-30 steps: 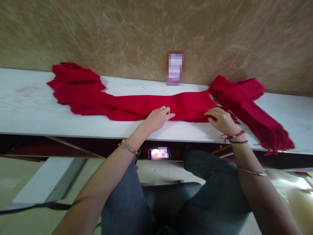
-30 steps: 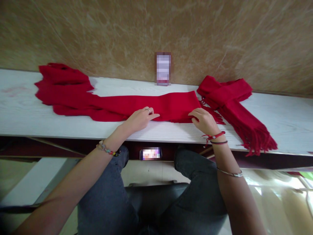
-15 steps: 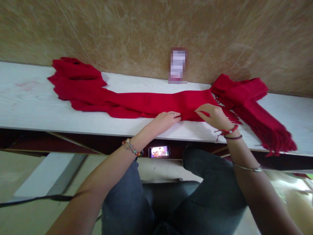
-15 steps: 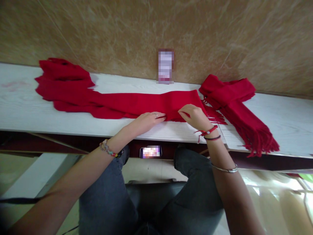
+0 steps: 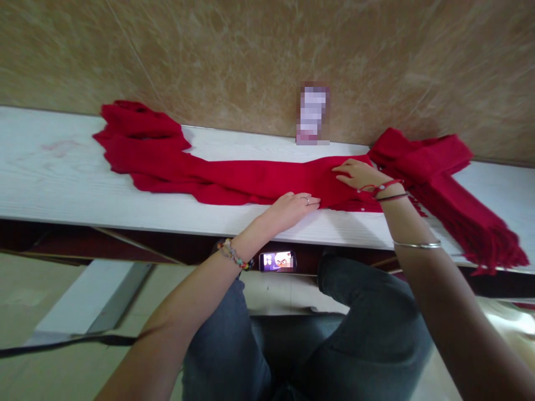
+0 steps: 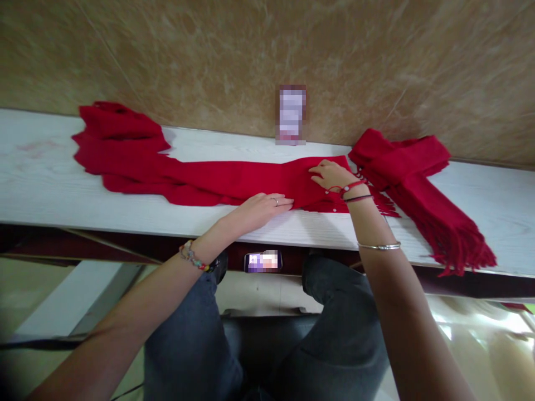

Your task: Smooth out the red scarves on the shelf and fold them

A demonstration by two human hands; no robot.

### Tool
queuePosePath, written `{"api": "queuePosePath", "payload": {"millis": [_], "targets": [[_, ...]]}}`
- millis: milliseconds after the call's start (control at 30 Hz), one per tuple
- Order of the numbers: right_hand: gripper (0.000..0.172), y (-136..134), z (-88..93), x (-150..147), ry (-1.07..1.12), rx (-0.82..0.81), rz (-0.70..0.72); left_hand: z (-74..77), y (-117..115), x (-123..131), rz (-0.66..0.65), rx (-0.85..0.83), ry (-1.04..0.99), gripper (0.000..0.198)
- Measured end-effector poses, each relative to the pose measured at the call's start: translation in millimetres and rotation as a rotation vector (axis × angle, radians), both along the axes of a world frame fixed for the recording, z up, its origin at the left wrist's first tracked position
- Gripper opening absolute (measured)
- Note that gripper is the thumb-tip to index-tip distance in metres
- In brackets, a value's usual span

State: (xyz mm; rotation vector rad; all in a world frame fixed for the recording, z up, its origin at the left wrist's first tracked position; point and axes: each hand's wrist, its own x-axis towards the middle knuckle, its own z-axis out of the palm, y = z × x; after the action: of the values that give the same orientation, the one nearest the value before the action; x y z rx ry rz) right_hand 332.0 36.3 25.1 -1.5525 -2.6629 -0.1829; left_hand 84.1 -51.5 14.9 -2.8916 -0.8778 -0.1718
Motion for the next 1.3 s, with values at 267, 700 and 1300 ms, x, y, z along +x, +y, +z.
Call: {"api": "queuePosePath", "payload": {"millis": [267,700,1300], "targets": [[0.05,12.2,-9.2,-13.7,0.026,0.059,-0.125,-5.1,1.1,0.4,0.025,-0.02,-0.02,0.037],[0.049,-27.5,-11.9,-28.7,0.14,0.048,-0.269,-3.0,-10.5,-10.2,0.145,-0.059,0.0,0.037],[0.048,-45.5,-23.6,18.5,0.11,0.089,-0.415,-2.2,-4.5,-15.1,0.235,-0.124,-0.002,0.038]]}}
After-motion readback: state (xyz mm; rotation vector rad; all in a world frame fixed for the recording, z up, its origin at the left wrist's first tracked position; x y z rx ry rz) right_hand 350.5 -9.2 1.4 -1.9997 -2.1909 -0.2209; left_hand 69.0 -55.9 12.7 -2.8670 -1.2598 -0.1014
